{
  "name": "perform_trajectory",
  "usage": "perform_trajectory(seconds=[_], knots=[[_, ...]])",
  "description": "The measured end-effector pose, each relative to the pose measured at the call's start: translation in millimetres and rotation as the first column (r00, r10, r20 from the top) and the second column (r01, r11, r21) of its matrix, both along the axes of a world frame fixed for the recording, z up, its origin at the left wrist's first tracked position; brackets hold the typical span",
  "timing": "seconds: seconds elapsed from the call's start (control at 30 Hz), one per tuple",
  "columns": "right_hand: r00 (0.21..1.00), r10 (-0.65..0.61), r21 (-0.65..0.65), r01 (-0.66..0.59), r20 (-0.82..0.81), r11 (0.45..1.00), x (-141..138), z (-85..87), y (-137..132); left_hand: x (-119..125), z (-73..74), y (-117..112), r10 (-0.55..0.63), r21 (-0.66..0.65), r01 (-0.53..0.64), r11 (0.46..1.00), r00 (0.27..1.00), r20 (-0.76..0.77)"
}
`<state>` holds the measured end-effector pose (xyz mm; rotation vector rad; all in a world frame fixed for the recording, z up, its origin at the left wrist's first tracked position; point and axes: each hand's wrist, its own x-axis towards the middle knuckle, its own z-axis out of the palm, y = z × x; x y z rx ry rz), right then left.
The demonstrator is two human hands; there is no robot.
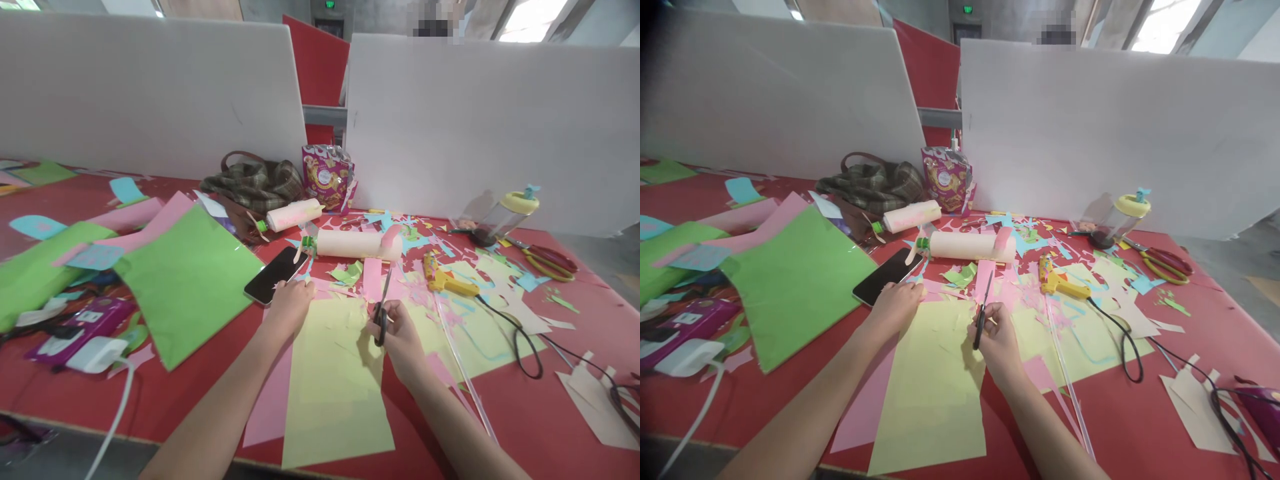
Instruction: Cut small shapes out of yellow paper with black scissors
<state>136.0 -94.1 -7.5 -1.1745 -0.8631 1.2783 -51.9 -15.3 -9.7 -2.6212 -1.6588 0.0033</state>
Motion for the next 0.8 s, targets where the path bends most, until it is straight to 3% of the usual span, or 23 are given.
perform_trajectory(seconds=[0.4,0.6,0.8], knots=[[0.999,0.006,0.001,-0.006,0.039,1.000,2,6.5,-2,-2,5.7,2,-0.002,0.092,-0.007,0.996,0.996,0.091],[0.996,-0.012,-0.010,0.013,0.093,1.000,2,7.3,-2,2,4.7,-1,-0.056,0.049,0.047,0.998,0.979,0.194],[0.984,-0.060,-0.004,0.061,0.167,0.998,5,4.0,-1,23,3.9,-16,-0.133,-0.021,0.145,0.989,0.945,0.300]])
